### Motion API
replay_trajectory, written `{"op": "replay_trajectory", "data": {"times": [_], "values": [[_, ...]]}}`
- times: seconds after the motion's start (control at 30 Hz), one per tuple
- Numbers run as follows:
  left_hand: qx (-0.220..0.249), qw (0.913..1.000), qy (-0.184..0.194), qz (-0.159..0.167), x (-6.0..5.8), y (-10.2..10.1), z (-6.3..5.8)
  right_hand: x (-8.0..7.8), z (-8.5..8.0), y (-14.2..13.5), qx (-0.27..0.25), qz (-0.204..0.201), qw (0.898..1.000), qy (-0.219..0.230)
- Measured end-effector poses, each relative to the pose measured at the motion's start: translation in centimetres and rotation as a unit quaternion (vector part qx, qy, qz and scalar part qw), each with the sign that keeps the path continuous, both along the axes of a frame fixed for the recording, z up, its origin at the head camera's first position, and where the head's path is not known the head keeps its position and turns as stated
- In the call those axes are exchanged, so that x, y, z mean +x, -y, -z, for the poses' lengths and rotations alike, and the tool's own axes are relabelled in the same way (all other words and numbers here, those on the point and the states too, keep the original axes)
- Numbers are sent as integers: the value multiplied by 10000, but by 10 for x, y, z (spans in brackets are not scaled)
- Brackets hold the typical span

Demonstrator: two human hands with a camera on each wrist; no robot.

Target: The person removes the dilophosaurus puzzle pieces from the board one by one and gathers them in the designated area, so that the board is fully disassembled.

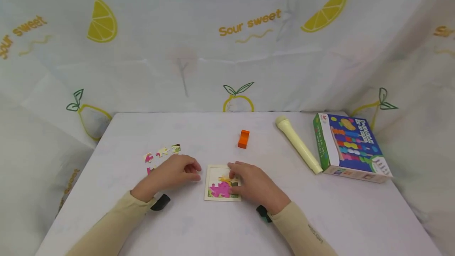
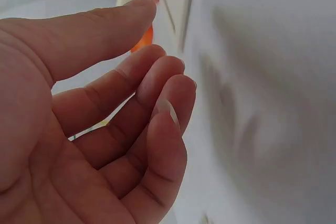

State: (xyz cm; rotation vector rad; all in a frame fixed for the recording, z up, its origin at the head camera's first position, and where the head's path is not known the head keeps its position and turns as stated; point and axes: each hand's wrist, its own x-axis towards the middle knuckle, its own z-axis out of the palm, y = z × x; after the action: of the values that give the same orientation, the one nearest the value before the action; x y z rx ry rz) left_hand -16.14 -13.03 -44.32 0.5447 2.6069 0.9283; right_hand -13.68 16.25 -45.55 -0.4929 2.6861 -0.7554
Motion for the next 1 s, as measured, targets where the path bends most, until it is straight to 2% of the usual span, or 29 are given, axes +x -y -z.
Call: {"op": "replay_trajectory", "data": {"times": [0.17, 0.27, 0.37, 0.47, 0.6, 0.77, 1.0], "values": [[-191, 9986, 14, 496, -5, -42, 4, -1, 1, 0, -36, -47, 9999, -156], [-414, 9973, 52, 603, -7, -57, 5, -2, 2, -1, -88, -182, 9994, -287], [-581, 9966, 83, 574, -6, -67, 4, -1, 1, -1, -120, -286, 9990, -324], [-660, 9966, 53, 486, -3, -73, 4, -1, 0, -2, -114, -324, 9989, -317], [-747, 9961, -166, 446, 2, -76, 4, -1, 0, -2, -57, -384, 9984, -422], [-778, 9949, -418, 497, 4, -77, 7, -2, 1, -4, -66, -494, 9973, -548], [-616, 9943, -503, 713, 3, -78, 14, -3, 3, -3, -59, -406, 9977, -544]]}}
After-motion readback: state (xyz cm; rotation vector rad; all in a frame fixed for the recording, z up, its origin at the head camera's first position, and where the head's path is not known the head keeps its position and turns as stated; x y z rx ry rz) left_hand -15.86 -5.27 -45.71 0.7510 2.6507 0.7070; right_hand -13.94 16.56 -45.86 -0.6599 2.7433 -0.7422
